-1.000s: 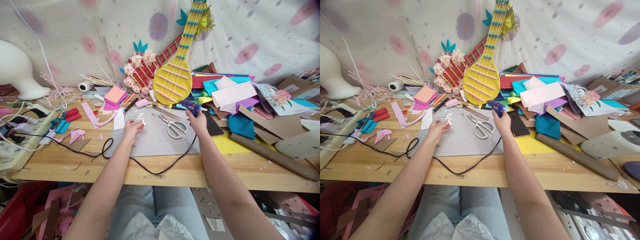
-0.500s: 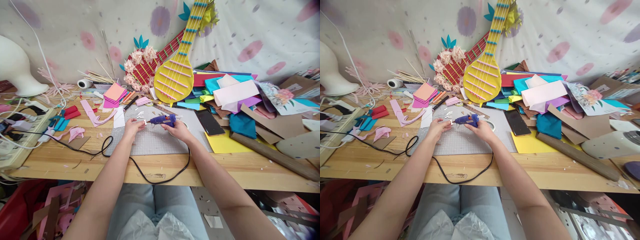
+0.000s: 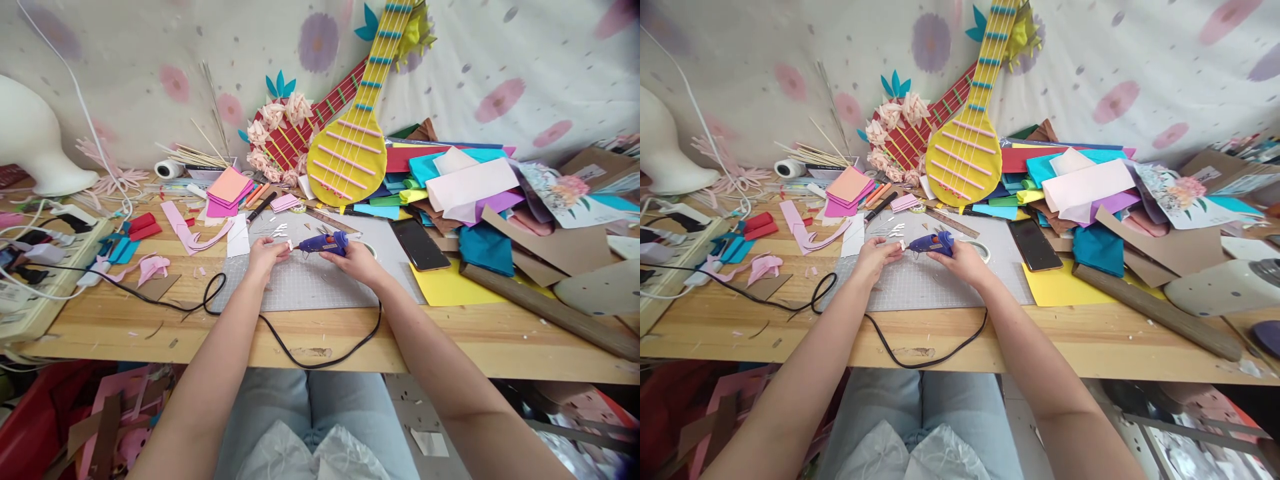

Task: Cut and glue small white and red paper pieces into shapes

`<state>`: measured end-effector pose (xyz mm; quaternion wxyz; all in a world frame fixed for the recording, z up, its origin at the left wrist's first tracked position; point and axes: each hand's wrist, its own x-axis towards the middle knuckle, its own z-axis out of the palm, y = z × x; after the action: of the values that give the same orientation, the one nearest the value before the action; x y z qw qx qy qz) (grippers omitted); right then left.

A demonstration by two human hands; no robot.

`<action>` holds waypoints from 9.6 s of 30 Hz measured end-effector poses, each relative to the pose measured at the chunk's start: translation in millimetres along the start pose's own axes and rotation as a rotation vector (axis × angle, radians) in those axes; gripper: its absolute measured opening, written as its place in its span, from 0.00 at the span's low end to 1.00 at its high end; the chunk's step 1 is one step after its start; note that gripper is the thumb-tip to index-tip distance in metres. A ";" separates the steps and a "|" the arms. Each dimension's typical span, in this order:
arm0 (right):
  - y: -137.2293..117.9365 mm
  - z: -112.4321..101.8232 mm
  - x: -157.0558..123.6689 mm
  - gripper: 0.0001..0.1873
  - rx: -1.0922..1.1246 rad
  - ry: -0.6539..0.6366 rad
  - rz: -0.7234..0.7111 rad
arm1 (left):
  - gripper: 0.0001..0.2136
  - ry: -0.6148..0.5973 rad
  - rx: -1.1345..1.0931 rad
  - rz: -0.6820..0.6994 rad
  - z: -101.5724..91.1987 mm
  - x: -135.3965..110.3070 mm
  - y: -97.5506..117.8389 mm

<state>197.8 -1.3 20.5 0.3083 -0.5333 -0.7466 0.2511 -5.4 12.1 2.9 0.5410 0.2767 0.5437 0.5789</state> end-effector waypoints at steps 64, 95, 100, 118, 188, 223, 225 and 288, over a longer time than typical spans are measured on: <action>0.2 -1.8 2.4 0.19 -0.072 -0.006 -0.054 | 0.21 -0.015 0.074 0.005 3.0 -4.5 3.2; -0.7 -4.4 2.0 0.18 -0.099 -0.047 -0.068 | 0.21 -0.015 0.055 0.000 2.5 -3.1 3.1; -1.5 -7.4 1.1 0.19 -0.096 -0.061 -0.051 | 0.21 -0.011 0.039 -0.001 1.2 -1.5 2.5; 80.5 -53.5 11.8 0.30 -0.027 0.487 0.431 | 0.17 -0.070 -0.167 0.036 -7.3 1.1 5.0; -44.1 66.0 34.6 0.08 0.847 -0.272 0.428 | 0.26 0.050 -0.057 0.267 0.2 -7.2 -9.4; -43.2 67.2 30.1 0.07 0.934 -0.280 0.454 | 0.24 -0.076 -0.146 0.161 -0.2 -8.6 -11.5; -43.4 66.4 29.7 0.07 0.976 -0.270 0.455 | 0.22 -0.127 -0.197 0.140 0.6 -10.2 -9.4; 9.4 6.9 8.6 0.27 -0.100 0.084 -0.024 | 0.06 -0.325 0.714 0.508 -11.0 -7.0 -16.1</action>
<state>196.8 9.4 10.9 0.3152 -0.5491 -0.7511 0.1873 -8.3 -0.9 -13.0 0.3313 0.6570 0.5320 0.4190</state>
